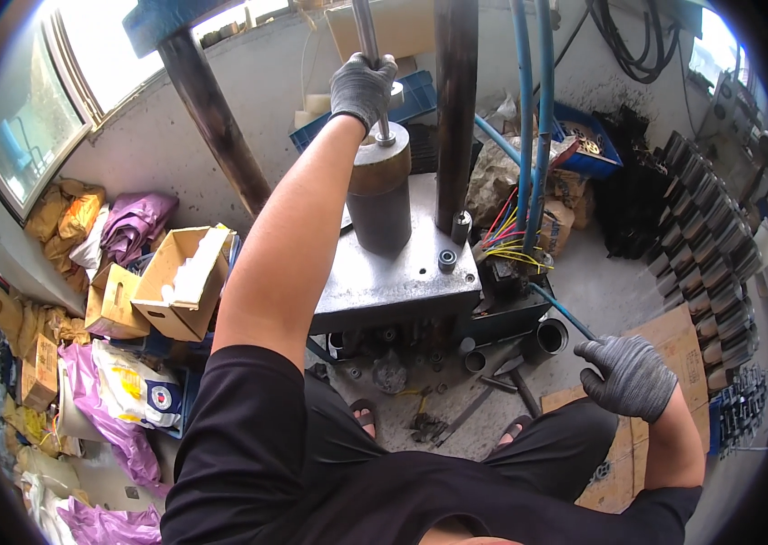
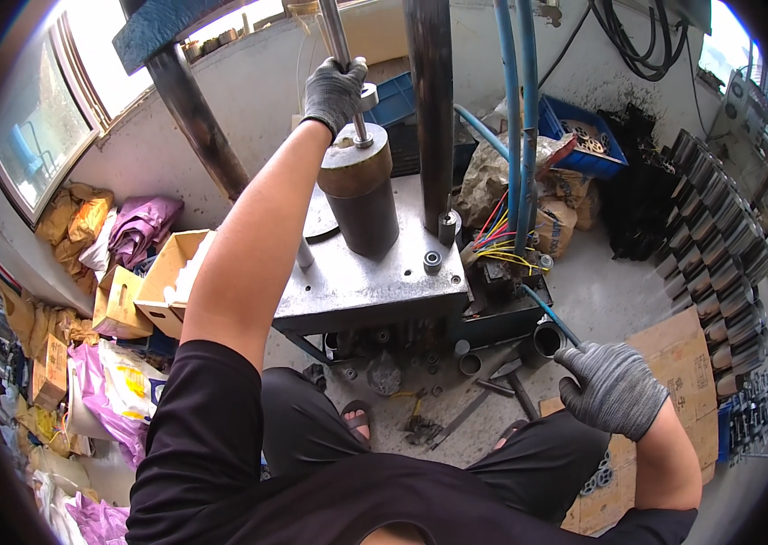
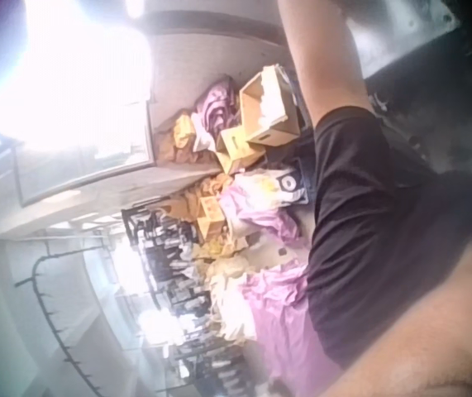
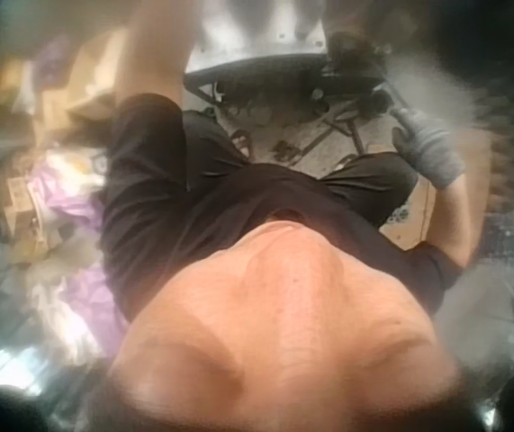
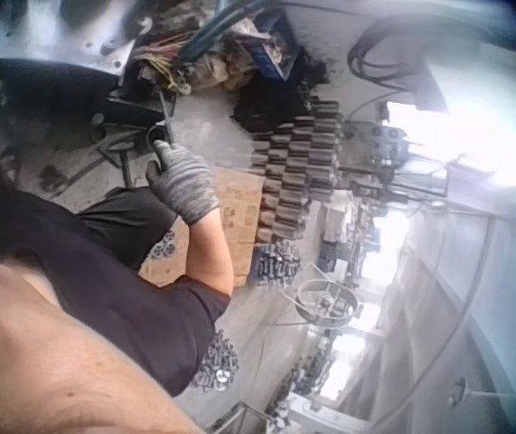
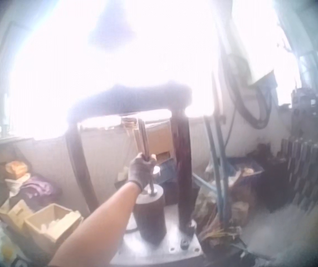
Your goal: The person assembles metal components by inserting a central metal shaft into various gear-like and cylindrical parts, using a press machine to secure the assembly.
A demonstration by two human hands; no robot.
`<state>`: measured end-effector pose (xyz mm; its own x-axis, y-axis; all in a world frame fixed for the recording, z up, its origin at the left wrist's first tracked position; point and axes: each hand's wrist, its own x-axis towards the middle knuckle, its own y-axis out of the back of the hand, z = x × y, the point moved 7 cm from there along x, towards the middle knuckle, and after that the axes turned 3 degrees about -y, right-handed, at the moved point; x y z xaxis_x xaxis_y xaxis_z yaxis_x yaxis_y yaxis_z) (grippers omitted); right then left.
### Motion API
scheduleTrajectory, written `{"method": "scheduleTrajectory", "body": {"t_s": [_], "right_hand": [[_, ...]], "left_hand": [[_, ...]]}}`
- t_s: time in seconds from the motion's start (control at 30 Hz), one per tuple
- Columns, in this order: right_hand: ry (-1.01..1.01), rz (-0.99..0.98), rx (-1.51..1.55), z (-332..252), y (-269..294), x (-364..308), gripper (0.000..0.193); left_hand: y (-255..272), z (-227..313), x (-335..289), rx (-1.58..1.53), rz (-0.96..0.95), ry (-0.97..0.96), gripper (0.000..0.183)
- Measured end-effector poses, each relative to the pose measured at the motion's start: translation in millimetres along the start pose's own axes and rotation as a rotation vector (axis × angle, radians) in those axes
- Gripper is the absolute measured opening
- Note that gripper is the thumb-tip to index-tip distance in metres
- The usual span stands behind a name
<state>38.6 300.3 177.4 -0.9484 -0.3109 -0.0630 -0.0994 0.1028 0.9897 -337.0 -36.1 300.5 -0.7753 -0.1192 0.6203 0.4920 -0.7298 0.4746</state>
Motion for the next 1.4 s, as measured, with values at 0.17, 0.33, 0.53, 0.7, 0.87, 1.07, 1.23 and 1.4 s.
{"method": "scheduleTrajectory", "body": {"t_s": [0.17,0.33,0.53,0.7,0.87,1.07,1.23,1.4], "right_hand": [[-0.031,-0.002,-0.086,-3.6,-26.3,-13.5,0.025],[-0.066,-0.117,-0.019,-1.8,-66.1,-41.8,0.021],[-0.114,-0.226,-0.049,-7.0,-88.4,-54.3,0.025],[-0.103,-0.152,0.044,-10.4,-66.3,-43.9,0.026],[-0.063,-0.024,0.062,-9.3,-45.6,-33.2,0.026],[-0.076,-0.222,-0.066,-2.8,-65.0,-40.2,0.021],[-0.039,0.006,0.02,-6.7,-47.7,-36.3,0.022],[-0.057,-0.24,-0.092,-1.0,-62.4,-37.4,0.02]], "left_hand": [[-0.5,-6.4,2.1,-0.02,0.029,-0.021,0.049],[-3.8,-7.5,4.4,-0.008,0.042,-0.033,0.048],[-3.4,-7.3,3.7,-0.039,0.019,-0.013,0.05],[-3.8,-5.3,3.6,-0.005,0.021,-0.027,0.052],[-3.9,-9.6,5.7,0.022,-0.006,-0.002,0.044],[-8.9,-10.5,6.3,-0.019,0.039,-0.044,0.05],[-4.7,-12.1,5.8,-0.023,0.048,-0.044,0.05],[-8.5,-10.2,4.5,0.029,-0.002,-0.016,0.048]]}}
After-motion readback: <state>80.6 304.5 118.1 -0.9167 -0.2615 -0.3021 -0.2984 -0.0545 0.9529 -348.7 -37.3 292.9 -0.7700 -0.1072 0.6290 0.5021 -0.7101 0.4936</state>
